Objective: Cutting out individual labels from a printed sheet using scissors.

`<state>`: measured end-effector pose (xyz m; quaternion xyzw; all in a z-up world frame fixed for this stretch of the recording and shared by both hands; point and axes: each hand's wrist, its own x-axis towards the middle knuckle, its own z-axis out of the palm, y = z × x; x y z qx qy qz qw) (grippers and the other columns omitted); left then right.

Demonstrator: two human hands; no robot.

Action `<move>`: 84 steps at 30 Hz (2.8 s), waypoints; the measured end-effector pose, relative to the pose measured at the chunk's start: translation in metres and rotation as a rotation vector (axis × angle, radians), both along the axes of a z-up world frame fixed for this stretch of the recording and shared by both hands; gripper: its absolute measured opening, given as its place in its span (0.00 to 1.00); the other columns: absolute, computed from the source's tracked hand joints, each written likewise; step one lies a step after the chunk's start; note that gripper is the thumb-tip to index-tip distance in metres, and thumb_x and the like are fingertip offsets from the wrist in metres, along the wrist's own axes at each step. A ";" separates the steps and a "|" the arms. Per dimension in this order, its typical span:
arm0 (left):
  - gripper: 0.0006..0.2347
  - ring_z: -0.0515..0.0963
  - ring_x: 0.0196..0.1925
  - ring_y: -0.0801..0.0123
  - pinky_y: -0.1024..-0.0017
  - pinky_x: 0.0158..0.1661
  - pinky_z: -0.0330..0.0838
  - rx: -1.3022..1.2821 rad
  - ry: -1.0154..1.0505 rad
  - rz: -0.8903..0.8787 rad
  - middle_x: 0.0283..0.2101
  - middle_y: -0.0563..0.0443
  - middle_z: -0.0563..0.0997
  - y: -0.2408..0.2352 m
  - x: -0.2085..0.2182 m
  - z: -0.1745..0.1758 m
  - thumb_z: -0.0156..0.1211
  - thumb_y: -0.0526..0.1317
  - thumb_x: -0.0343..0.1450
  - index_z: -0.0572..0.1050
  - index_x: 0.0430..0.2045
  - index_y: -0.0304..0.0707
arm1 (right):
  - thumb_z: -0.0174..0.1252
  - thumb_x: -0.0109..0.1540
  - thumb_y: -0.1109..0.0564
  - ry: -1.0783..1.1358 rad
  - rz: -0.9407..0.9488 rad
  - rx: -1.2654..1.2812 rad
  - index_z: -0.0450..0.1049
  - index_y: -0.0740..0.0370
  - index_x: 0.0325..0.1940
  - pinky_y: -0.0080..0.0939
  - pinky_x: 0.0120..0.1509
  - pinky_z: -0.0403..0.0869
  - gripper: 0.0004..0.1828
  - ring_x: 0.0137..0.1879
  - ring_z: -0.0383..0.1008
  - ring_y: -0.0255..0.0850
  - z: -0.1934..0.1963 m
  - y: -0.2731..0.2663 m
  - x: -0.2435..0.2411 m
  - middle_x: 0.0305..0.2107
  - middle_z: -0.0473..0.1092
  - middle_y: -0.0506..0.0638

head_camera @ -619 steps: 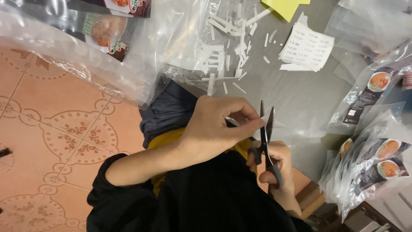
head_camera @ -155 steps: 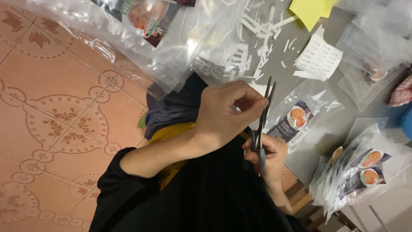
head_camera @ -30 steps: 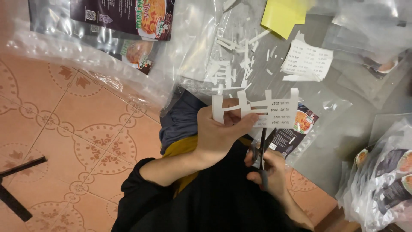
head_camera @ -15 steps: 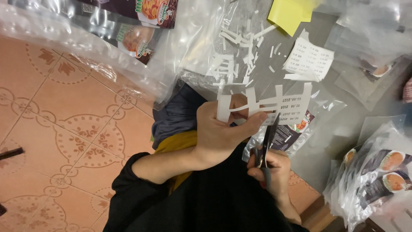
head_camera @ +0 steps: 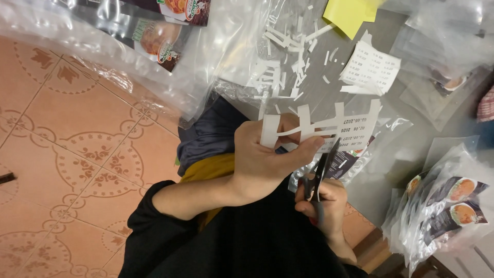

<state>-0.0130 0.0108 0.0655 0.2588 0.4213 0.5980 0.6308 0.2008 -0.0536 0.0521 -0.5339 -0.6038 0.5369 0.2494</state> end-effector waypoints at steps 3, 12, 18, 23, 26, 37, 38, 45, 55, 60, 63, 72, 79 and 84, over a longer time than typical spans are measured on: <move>0.04 0.79 0.35 0.84 0.81 0.37 0.76 0.011 -0.004 0.000 0.30 0.54 0.82 0.000 0.000 0.000 0.68 0.30 0.72 0.79 0.29 0.26 | 0.72 0.54 0.40 -0.011 0.002 0.009 0.72 0.63 0.23 0.33 0.26 0.62 0.25 0.22 0.68 0.31 0.002 0.001 -0.001 0.19 0.71 0.44; 0.04 0.81 0.31 0.84 0.81 0.36 0.77 0.007 0.017 0.000 0.29 0.52 0.84 0.000 0.000 -0.004 0.69 0.31 0.72 0.80 0.31 0.25 | 0.73 0.52 0.44 -0.061 -0.091 -0.009 0.72 0.65 0.21 0.33 0.23 0.57 0.24 0.18 0.62 0.31 -0.002 -0.001 -0.006 0.14 0.66 0.43; 0.06 0.82 0.38 0.79 0.79 0.40 0.79 -0.097 -0.161 0.011 0.38 0.48 0.85 0.008 0.003 -0.014 0.67 0.29 0.72 0.81 0.40 0.24 | 0.75 0.53 0.42 0.038 -0.076 -0.106 0.72 0.65 0.21 0.34 0.25 0.60 0.26 0.21 0.65 0.33 -0.020 -0.002 0.001 0.16 0.68 0.46; 0.08 0.85 0.35 0.74 0.74 0.37 0.84 -0.190 -0.303 -0.020 0.36 0.48 0.84 0.008 -0.005 -0.027 0.67 0.30 0.71 0.78 0.41 0.23 | 0.71 0.57 0.35 0.389 -0.228 -0.124 0.76 0.69 0.35 0.39 0.38 0.71 0.32 0.33 0.74 0.40 -0.024 -0.002 -0.008 0.26 0.72 0.51; 0.16 0.82 0.30 0.78 0.78 0.33 0.79 -0.152 -0.059 -0.192 0.31 0.51 0.83 0.011 -0.019 -0.019 0.71 0.33 0.68 0.76 0.47 0.28 | 0.72 0.60 0.41 0.515 -0.367 -0.114 0.73 0.71 0.47 0.44 0.48 0.76 0.31 0.40 0.76 0.45 -0.014 0.006 -0.009 0.33 0.73 0.56; 0.28 0.74 0.28 0.85 0.82 0.30 0.71 -0.075 0.141 -0.469 0.27 0.58 0.78 0.004 -0.012 -0.029 0.76 0.39 0.63 0.71 0.56 0.34 | 0.63 0.54 0.72 0.552 -0.563 -0.174 0.67 0.69 0.51 0.40 0.54 0.75 0.23 0.46 0.76 0.45 -0.008 0.021 -0.022 0.42 0.73 0.58; 0.26 0.75 0.30 0.85 0.83 0.32 0.70 -0.086 -0.055 -0.435 0.29 0.58 0.79 0.001 -0.008 -0.032 0.74 0.39 0.64 0.71 0.56 0.34 | 0.63 0.56 0.73 0.579 -0.598 -0.124 0.66 0.69 0.51 0.40 0.54 0.75 0.21 0.43 0.76 0.44 -0.012 0.019 -0.019 0.40 0.72 0.57; 0.05 0.82 0.32 0.80 0.80 0.35 0.75 -0.130 -0.246 -0.296 0.30 0.54 0.81 -0.016 0.020 -0.048 0.67 0.32 0.71 0.77 0.30 0.30 | 0.63 0.57 0.67 0.613 -0.536 -0.102 0.67 0.65 0.54 0.41 0.41 0.76 0.22 0.41 0.77 0.42 -0.009 0.027 -0.024 0.42 0.74 0.54; 0.04 0.79 0.36 0.80 0.80 0.37 0.74 -0.044 -0.233 -0.120 0.34 0.53 0.81 0.003 -0.008 -0.011 0.65 0.28 0.72 0.76 0.30 0.26 | 0.57 0.47 0.09 0.050 0.035 -0.177 0.77 0.69 0.46 0.38 0.45 0.74 0.58 0.39 0.78 0.38 -0.001 0.005 0.004 0.31 0.75 0.49; 0.04 0.79 0.34 0.81 0.81 0.39 0.76 -0.018 -0.153 -0.170 0.31 0.53 0.80 0.002 -0.007 -0.007 0.66 0.30 0.71 0.77 0.30 0.26 | 0.58 0.48 0.12 0.005 0.052 -0.188 0.77 0.69 0.36 0.35 0.35 0.68 0.53 0.30 0.72 0.36 0.013 0.011 0.008 0.24 0.71 0.48; 0.04 0.78 0.33 0.82 0.81 0.37 0.76 -0.063 -0.120 -0.209 0.29 0.53 0.80 0.002 -0.009 -0.005 0.67 0.30 0.71 0.77 0.29 0.27 | 0.57 0.48 0.12 -0.005 0.005 -0.181 0.77 0.68 0.33 0.33 0.32 0.69 0.52 0.27 0.74 0.34 0.020 0.013 -0.001 0.21 0.73 0.46; 0.05 0.78 0.34 0.82 0.80 0.39 0.77 -0.007 -0.145 -0.158 0.31 0.53 0.79 -0.001 -0.008 -0.008 0.67 0.30 0.72 0.76 0.29 0.26 | 0.57 0.47 0.11 -0.015 0.011 -0.167 0.77 0.67 0.33 0.32 0.31 0.66 0.52 0.26 0.71 0.33 0.015 0.011 -0.004 0.20 0.71 0.45; 0.05 0.79 0.34 0.81 0.79 0.39 0.78 0.006 -0.128 -0.179 0.32 0.53 0.80 0.001 -0.011 -0.004 0.66 0.30 0.72 0.76 0.29 0.26 | 0.59 0.47 0.11 0.011 0.043 -0.149 0.77 0.68 0.32 0.33 0.33 0.70 0.52 0.27 0.74 0.34 0.015 0.015 -0.003 0.20 0.72 0.45; 0.05 0.80 0.34 0.81 0.79 0.39 0.79 0.009 -0.111 -0.187 0.31 0.52 0.80 0.001 -0.011 -0.004 0.66 0.31 0.72 0.77 0.29 0.26 | 0.56 0.47 0.10 -0.033 0.040 -0.129 0.77 0.66 0.30 0.33 0.32 0.70 0.52 0.26 0.75 0.34 0.017 0.017 -0.007 0.19 0.72 0.44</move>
